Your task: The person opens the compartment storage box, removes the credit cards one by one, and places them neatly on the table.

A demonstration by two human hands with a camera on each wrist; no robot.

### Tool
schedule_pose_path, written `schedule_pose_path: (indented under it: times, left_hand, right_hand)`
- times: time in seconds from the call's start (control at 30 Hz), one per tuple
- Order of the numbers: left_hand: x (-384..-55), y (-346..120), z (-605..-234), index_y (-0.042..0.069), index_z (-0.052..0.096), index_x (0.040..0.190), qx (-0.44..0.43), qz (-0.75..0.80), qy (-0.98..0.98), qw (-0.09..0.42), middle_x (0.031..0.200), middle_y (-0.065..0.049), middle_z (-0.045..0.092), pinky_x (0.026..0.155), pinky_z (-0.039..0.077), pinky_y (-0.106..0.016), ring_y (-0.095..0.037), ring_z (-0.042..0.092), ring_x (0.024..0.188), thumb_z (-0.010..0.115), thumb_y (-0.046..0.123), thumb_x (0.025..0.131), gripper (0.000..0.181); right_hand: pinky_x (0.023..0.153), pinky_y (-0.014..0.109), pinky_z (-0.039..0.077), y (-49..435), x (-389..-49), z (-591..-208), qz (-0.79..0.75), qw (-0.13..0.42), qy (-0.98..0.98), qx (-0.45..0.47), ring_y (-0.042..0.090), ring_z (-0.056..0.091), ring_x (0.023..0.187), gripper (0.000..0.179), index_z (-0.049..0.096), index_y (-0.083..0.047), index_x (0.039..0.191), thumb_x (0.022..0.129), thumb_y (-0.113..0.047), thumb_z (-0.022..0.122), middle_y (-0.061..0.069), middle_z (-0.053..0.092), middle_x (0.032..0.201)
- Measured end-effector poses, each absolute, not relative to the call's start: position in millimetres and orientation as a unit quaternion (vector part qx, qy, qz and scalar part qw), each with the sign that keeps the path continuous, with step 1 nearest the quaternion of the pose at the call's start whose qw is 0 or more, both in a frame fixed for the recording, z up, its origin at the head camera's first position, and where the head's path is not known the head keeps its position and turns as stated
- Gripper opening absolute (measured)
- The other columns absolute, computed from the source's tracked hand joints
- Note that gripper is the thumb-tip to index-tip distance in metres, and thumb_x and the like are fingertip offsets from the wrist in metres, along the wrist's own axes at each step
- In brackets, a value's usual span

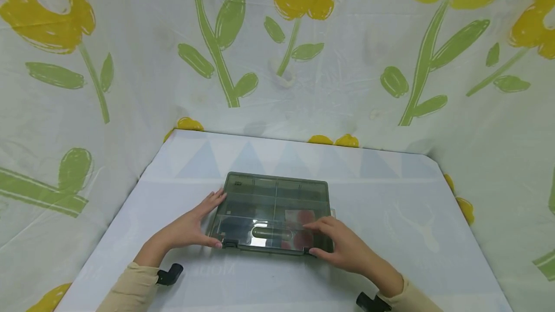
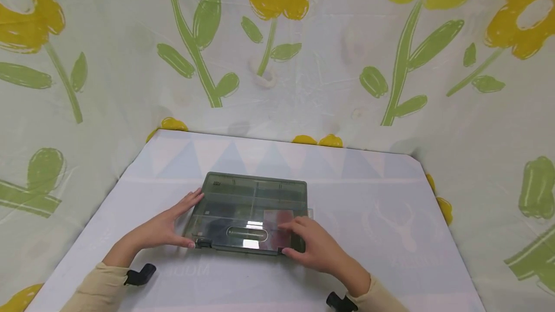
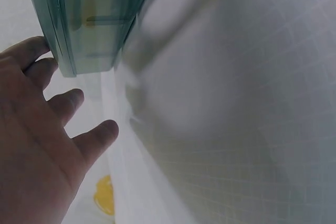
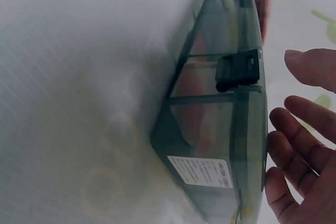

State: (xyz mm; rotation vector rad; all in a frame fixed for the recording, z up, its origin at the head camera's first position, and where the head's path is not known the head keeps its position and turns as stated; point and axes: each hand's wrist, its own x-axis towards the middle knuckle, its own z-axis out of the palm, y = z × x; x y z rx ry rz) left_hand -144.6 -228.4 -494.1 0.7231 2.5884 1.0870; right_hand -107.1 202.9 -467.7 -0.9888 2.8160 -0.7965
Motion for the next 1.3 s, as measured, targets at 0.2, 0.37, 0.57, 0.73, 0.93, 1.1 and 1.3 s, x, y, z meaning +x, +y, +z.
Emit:
schedule_pose_path:
  times: [0.2,0.37,0.57,0.73,0.93,1.1,1.3]
  left_hand:
    - [-142.8,-227.0,-492.9,0.012,0.02,0.164,0.246,0.375,0.885,0.125,0.171,-0.009,0.007,0.109,0.026,-0.076,-0.048,0.004,0.153,0.092,0.049,0.069,0.125]
    - [-141.0,-227.1,-493.8,0.014,0.023,0.163,0.245,0.373,0.886,0.123,0.171,-0.009,0.008,0.107,0.031,-0.075,-0.047,0.007,0.153,0.092,0.049,0.07,0.121]
    - [-139.6,-227.3,-493.3,0.015,0.019,0.164,0.243,0.382,0.88,0.141,0.172,-0.006,0.004,0.109,0.032,-0.073,-0.046,0.008,0.153,0.091,0.047,0.073,0.12]
    - [-139.6,-227.6,-492.6,0.016,0.02,0.164,0.239,0.385,0.879,0.147,0.172,-0.004,0.004,0.111,0.031,-0.071,-0.043,0.006,0.154,0.092,0.043,0.072,0.121]
    - [-139.2,-227.8,-493.3,0.016,0.02,0.164,0.238,0.378,0.883,0.142,0.172,-0.004,0.005,0.109,0.034,-0.07,-0.043,0.01,0.154,0.091,0.046,0.072,0.121]
    - [-139.4,-227.3,-493.3,0.015,0.02,0.164,0.239,0.375,0.885,0.14,0.172,-0.005,0.006,0.108,0.036,-0.069,-0.043,0.013,0.153,0.091,0.049,0.072,0.121]
    - [-138.9,-227.6,-493.4,0.016,0.02,0.164,0.237,0.37,0.888,0.138,0.172,-0.004,0.005,0.108,0.036,-0.069,-0.043,0.012,0.154,0.091,0.049,0.072,0.121]
  right_hand:
    - [0.09,0.04,0.055,201.5,-102.9,-471.3,-0.257,0.02,0.908,-0.331,0.009,0.058,0.108,0.046,0.067,-0.023,0.13,0.087,-0.031,0.082,-0.01,0.064,0.117]
    - [0.09,0.041,0.054,201.0,-99.8,-474.4,-0.253,0.024,0.908,-0.333,0.009,0.059,0.107,0.043,0.068,-0.025,0.126,0.085,-0.026,0.084,-0.015,0.064,0.116]
    - [0.087,0.038,0.054,200.8,-97.3,-477.4,-0.257,0.009,0.905,-0.338,0.006,0.059,0.102,0.042,0.069,-0.025,0.123,0.084,-0.023,0.085,-0.016,0.064,0.113]
    - [0.087,0.038,0.053,202.0,-95.3,-480.5,-0.271,-0.01,0.897,-0.348,0.005,0.058,0.101,0.041,0.071,-0.026,0.12,0.083,-0.019,0.086,-0.019,0.063,0.11]
    - [0.082,0.034,0.051,203.5,-95.1,-486.4,-0.272,-0.041,0.886,-0.372,0.001,0.055,0.093,0.038,0.074,-0.029,0.114,0.081,-0.015,0.086,-0.023,0.061,0.098]
    - [0.077,0.03,0.049,203.4,-94.3,-488.3,-0.266,-0.074,0.878,-0.391,0.001,0.053,0.089,0.035,0.076,-0.028,0.108,0.079,-0.012,0.087,-0.023,0.063,0.094]
    - [0.08,0.031,0.051,202.1,-93.4,-486.8,-0.253,-0.083,0.876,-0.401,0.002,0.054,0.091,0.03,0.076,-0.026,0.1,0.077,-0.011,0.088,-0.022,0.065,0.096]
